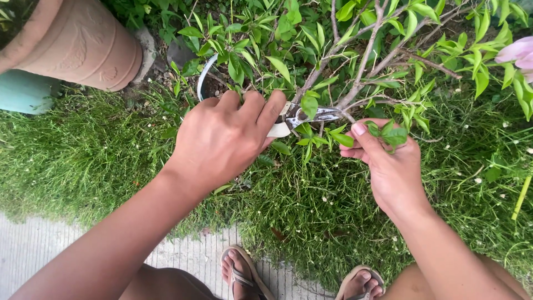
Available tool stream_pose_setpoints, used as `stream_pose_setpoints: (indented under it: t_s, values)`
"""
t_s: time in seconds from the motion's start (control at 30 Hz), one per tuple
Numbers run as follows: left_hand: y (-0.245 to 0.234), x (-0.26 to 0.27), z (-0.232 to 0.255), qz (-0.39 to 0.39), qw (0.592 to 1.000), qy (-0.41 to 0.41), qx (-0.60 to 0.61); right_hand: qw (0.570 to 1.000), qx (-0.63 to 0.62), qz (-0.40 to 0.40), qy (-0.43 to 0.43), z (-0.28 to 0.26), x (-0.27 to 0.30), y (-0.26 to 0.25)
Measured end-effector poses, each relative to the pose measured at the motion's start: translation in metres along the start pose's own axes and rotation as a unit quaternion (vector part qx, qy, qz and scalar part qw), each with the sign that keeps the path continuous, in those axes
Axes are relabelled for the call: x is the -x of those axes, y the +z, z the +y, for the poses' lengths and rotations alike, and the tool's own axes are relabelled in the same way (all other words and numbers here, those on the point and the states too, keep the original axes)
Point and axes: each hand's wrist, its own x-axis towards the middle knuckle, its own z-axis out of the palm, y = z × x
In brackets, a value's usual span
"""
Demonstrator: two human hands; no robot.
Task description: Prune small branches and leaves from potted plants using gardening shears.
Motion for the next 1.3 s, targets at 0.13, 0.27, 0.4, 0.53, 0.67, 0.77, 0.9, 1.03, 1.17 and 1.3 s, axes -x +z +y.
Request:
stream_pose_setpoints:
  t_s: [0.13,0.27,0.4,0.53,0.67,0.77,0.9,1.03,1.17,1.3]
  values:
    - [0.006,0.002,-0.002,-0.025,0.996,0.04,-0.071,1.0,-0.002,0.003,0.004,0.001,-0.001,-0.001]
    - [0.001,-0.001,-0.002,-0.048,0.991,0.058,-0.107,1.0,0.004,0.002,0.002,-0.001,0.0,-0.001]
    - [-0.017,-0.002,-0.003,-0.027,0.998,0.024,-0.047,1.0,-0.002,-0.01,-0.009,0.0,0.002,0.001]
    - [-0.03,0.002,-0.007,-0.017,0.999,-0.004,-0.029,1.0,-0.002,-0.003,-0.014,0.0,0.002,0.003]
    - [-0.038,0.005,-0.002,-0.02,0.999,-0.01,-0.036,1.0,0.001,-0.002,-0.011,0.001,0.003,0.004]
    - [-0.046,0.002,0.005,-0.035,0.999,-0.031,-0.001,1.0,0.016,-0.005,-0.021,0.004,0.004,0.002]
    - [-0.058,-0.007,0.013,-0.059,0.992,-0.08,0.077,0.999,0.019,-0.011,-0.028,0.003,0.006,0.005]
    - [-0.069,-0.021,0.017,-0.136,0.983,-0.093,0.079,0.998,0.05,-0.005,-0.024,-0.001,0.009,0.009]
    - [-0.082,-0.034,0.017,-0.197,0.975,-0.084,0.051,0.999,0.036,-0.012,-0.032,0.006,0.008,0.007]
    - [-0.092,-0.043,0.017,-0.213,0.974,-0.078,0.016,0.999,0.016,-0.022,-0.046,0.01,0.007,0.006]
